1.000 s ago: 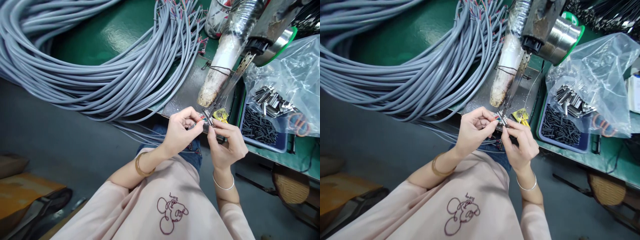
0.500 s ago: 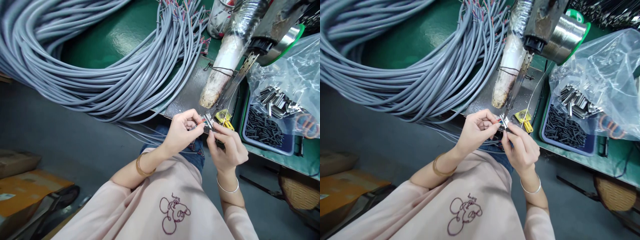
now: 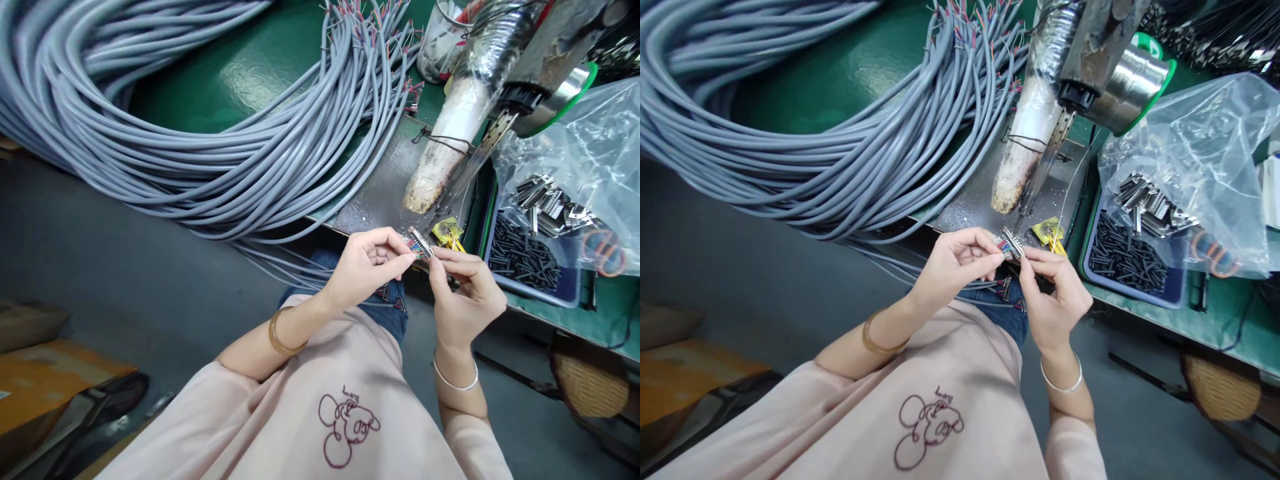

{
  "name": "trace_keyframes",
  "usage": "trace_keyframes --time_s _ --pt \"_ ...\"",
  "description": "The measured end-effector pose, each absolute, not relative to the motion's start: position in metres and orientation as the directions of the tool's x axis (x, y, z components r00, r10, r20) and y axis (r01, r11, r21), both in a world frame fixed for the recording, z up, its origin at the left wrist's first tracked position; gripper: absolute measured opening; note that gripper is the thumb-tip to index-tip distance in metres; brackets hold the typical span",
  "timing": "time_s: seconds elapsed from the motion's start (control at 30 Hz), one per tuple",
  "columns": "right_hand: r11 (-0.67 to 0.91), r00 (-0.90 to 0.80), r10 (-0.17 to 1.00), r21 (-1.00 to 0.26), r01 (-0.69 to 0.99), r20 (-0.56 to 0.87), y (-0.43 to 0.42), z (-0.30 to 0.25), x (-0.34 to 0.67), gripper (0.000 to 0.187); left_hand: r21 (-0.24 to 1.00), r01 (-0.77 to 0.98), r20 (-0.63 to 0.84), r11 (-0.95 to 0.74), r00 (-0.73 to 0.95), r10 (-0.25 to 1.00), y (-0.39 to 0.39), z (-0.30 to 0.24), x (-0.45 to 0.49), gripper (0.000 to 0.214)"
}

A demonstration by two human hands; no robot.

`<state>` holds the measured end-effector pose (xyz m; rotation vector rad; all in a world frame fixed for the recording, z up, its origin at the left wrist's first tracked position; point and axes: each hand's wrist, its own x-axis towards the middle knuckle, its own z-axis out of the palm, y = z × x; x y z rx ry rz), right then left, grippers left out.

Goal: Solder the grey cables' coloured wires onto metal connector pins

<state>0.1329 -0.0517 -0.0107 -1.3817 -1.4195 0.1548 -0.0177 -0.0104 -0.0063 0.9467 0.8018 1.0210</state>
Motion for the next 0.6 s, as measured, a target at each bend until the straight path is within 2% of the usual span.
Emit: trace_keyframes --time_s 0.23,0.6 --pt "0.402 0.111 0.705 -0.524 0.751 0.7 -0.047 -0.012 0.132 0.015 0.937 -0.283 -0.144 0.206 0.224 0.964 -0.003 -0.006 -0.011 0.016" --pt "0.413 0.097 0.686 -0.496 0.764 0.721 -0.038 -0.011 0.133 0.017 0.955 -0.262 -0.09 0.14 0.196 0.977 0.001 -0.006 -0.007 0.016"
